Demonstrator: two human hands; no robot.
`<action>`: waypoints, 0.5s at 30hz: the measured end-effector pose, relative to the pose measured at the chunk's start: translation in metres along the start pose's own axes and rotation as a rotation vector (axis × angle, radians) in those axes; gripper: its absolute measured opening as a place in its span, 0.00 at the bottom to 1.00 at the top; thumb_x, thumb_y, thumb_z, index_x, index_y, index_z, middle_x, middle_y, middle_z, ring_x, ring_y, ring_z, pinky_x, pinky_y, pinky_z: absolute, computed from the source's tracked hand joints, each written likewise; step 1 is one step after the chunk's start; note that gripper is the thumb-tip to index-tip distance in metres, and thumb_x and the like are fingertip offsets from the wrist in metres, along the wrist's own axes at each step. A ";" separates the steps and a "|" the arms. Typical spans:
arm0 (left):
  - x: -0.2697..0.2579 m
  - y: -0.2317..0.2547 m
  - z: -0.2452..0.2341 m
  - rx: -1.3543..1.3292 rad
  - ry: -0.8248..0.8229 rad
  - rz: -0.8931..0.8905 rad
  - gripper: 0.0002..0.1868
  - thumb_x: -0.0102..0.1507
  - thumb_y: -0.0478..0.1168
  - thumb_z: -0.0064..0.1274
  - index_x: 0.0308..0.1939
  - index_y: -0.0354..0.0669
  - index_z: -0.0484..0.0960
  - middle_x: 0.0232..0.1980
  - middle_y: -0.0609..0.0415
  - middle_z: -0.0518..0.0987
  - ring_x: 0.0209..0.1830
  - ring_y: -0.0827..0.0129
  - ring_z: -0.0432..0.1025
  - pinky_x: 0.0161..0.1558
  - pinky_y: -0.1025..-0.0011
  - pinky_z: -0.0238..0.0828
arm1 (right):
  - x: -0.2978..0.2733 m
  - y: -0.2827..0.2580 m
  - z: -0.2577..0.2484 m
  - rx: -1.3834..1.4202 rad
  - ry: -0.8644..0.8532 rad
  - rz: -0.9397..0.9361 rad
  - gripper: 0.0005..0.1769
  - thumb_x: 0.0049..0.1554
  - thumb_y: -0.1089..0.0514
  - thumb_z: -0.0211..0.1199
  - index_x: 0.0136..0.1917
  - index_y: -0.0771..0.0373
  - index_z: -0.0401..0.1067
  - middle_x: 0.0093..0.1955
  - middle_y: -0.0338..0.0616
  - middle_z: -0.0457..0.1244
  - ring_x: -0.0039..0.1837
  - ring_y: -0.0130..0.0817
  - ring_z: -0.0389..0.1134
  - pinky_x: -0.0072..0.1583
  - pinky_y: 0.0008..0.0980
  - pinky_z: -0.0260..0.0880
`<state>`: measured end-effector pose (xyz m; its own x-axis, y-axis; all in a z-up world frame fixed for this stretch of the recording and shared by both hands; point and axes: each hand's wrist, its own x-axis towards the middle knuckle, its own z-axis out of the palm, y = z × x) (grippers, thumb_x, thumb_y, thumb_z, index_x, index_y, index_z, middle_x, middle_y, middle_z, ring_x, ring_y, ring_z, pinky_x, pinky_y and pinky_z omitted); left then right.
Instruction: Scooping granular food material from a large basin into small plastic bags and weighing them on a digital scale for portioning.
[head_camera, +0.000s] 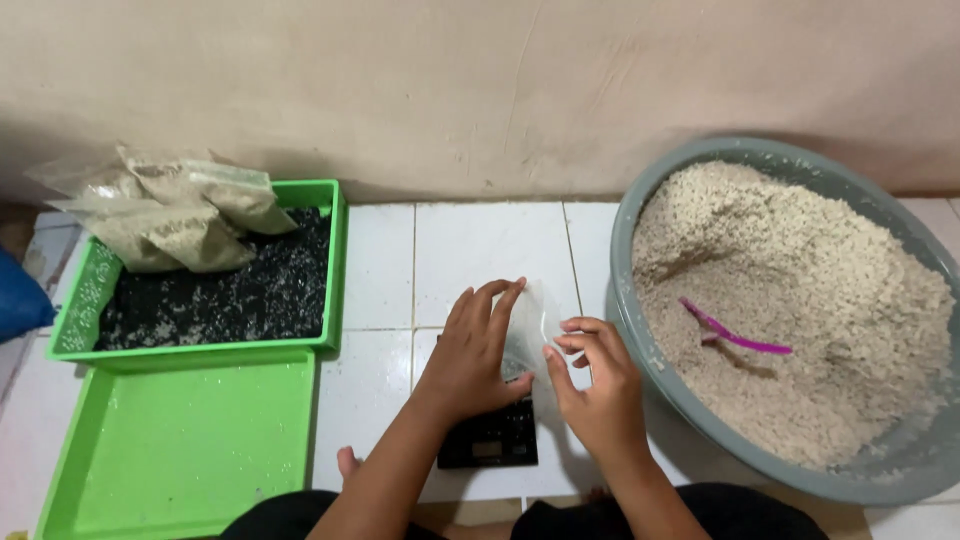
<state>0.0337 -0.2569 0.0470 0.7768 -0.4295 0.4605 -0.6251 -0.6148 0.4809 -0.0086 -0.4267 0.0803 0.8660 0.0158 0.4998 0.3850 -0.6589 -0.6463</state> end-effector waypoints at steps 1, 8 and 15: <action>-0.003 0.002 0.003 -0.007 -0.006 -0.005 0.56 0.48 0.50 0.65 0.74 0.38 0.51 0.64 0.43 0.63 0.65 0.53 0.61 0.70 0.48 0.52 | -0.002 0.001 0.000 -0.003 -0.006 0.009 0.04 0.54 0.62 0.64 0.43 0.63 0.72 0.51 0.45 0.65 0.53 0.35 0.69 0.43 0.28 0.71; 0.001 0.020 -0.001 -0.032 -0.130 -0.113 0.60 0.43 0.46 0.68 0.74 0.34 0.51 0.65 0.35 0.63 0.67 0.40 0.61 0.68 0.40 0.48 | -0.005 0.009 0.009 0.036 0.051 0.076 0.04 0.51 0.63 0.69 0.40 0.64 0.76 0.46 0.45 0.67 0.38 0.38 0.71 0.36 0.26 0.71; 0.000 0.029 0.005 -0.129 -0.019 -0.137 0.62 0.42 0.47 0.70 0.72 0.31 0.50 0.67 0.34 0.61 0.69 0.38 0.58 0.69 0.37 0.45 | -0.010 0.010 0.015 0.054 0.022 -0.005 0.02 0.52 0.63 0.68 0.40 0.61 0.76 0.48 0.43 0.66 0.40 0.38 0.72 0.37 0.26 0.74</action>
<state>0.0156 -0.2783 0.0569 0.8561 -0.3606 0.3702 -0.5167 -0.5793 0.6305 -0.0088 -0.4217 0.0600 0.8570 0.0018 0.5153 0.4065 -0.6169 -0.6739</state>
